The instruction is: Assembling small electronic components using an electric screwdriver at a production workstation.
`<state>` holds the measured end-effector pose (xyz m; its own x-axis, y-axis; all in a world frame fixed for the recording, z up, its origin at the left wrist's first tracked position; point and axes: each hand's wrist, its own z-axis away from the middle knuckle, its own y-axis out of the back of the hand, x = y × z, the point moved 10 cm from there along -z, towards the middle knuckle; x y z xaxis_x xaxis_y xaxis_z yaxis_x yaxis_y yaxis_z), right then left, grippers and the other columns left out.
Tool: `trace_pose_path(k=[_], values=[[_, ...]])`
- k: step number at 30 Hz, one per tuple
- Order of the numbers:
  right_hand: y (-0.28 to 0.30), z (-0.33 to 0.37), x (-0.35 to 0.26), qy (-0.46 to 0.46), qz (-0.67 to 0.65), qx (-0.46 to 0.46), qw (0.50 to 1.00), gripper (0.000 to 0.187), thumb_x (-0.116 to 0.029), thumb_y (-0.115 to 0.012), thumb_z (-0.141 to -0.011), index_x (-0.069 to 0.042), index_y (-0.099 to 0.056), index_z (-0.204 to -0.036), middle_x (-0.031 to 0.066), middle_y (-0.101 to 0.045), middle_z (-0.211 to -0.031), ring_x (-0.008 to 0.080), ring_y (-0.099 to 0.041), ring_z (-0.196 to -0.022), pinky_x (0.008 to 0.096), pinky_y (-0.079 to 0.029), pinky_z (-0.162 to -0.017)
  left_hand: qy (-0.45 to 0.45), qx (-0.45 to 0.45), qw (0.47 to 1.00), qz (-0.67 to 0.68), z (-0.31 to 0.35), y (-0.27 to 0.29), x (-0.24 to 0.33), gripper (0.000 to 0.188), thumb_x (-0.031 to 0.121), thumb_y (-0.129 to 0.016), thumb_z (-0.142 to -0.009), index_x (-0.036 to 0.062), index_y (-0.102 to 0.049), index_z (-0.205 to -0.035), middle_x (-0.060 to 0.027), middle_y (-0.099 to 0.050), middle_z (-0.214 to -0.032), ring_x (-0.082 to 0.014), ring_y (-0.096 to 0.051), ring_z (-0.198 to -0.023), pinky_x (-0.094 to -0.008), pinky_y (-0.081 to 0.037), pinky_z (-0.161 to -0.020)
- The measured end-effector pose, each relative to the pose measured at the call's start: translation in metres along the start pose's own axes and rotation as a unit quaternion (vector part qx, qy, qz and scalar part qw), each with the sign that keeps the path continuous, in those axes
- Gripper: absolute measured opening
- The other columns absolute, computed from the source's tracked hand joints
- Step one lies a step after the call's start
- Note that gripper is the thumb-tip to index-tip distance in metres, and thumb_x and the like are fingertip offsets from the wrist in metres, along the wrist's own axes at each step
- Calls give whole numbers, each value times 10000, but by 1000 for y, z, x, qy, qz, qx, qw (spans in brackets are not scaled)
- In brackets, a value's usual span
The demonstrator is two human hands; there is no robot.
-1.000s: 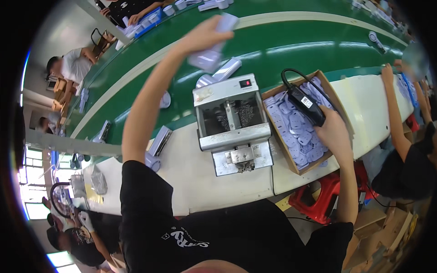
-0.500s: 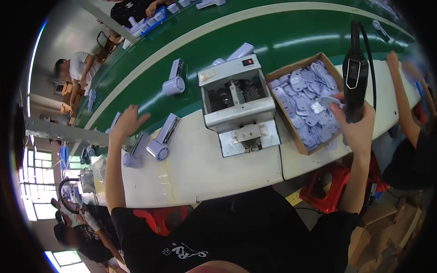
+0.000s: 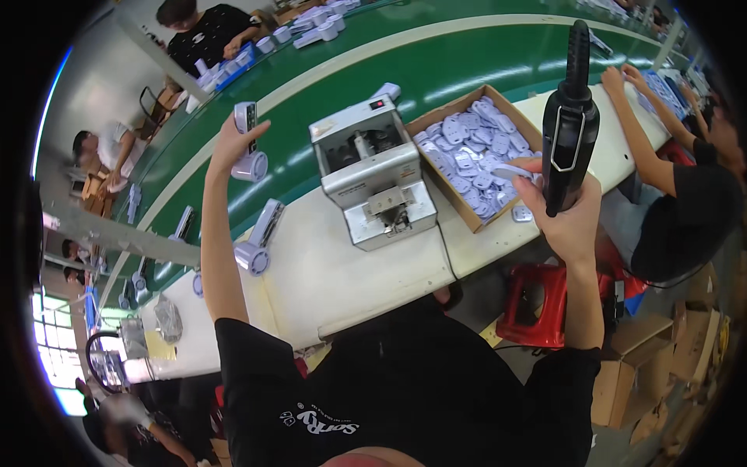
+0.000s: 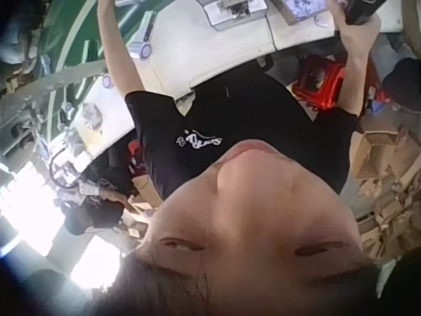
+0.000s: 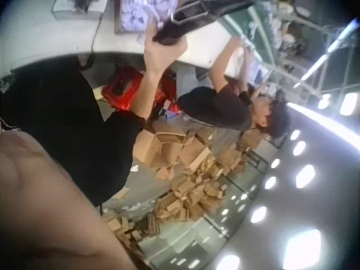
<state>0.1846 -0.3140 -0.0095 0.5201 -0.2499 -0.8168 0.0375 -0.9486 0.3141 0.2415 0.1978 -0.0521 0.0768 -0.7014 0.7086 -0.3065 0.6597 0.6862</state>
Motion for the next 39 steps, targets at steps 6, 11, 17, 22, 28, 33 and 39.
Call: trace_pose_path(k=[6,11,17,22,28,33,39], values=[[-70,-21,-53,71,-76,-64,992,143,50,-599,-786,54,-561,-924,104,-634,-779,32,-427,-438,168,-307,-404,-136,-41,963,230,155,8,125,398,310,-691,-796,38,-515,-1027,-13,-547,-841,-93,-505,-763,-237,-426,-689],[-138,8,-129,279,-174,-177,927,145,30,-575,-819,27,-537,-959,156,-653,-887,121,-590,-573,206,-455,-511,-165,-82,939,290,222,-46,157,385,202,-702,-762,41,-514,-1057,-52,-586,-923,-95,-551,-852,-234,-441,-724],[-172,48,-155,342,-112,-229,904,183,-30,-643,-766,21,-603,-937,174,-659,-965,204,-662,-721,258,-510,-594,-154,18,912,380,246,-67,130,461,236,-714,-738,40,-474,-1079,-66,-604,-879,-154,-585,-808,-270,-452,-719],[-177,72,-155,383,0,-217,898,221,-74,-688,-719,8,-648,-920,174,-660,-982,226,-677,-750,252,-520,-616,-158,-5,899,410,258,-74,125,542,331,-725,-725,38,-451,-1089,-105,-589,-869,-222,-596,-787,-285,-451,-705],[-180,80,-157,394,10,-230,890,234,-65,-693,-707,10,-645,-923,174,-655,-1003,218,-676,-748,245,-520,-625,-164,-40,935,313,256,-73,133,542,368,-693,-754,40,-445,-1107,-135,-580,-861,-240,-592,-746,-297,-456,-685],[-180,67,-137,295,-82,-299,904,195,-47,-688,-712,-2,-598,-880,159,-662,-953,166,-655,-683,236,-503,-565,-183,-8,942,282,256,-76,132,422,254,-656,-803,40,-456,-1107,-120,-597,-856,-167,-584,-718,-278,-459,-662],[-146,-5,-97,22,-354,-160,921,288,-335,-524,-886,-71,-414,-912,-14,-410,-581,72,-365,-427,213,-318,-408,-168,68,833,523,246,-89,103,307,156,-619,-825,29,-473,-1063,-102,-595,-886,-127,-569,-749,-257,-456,-661]])
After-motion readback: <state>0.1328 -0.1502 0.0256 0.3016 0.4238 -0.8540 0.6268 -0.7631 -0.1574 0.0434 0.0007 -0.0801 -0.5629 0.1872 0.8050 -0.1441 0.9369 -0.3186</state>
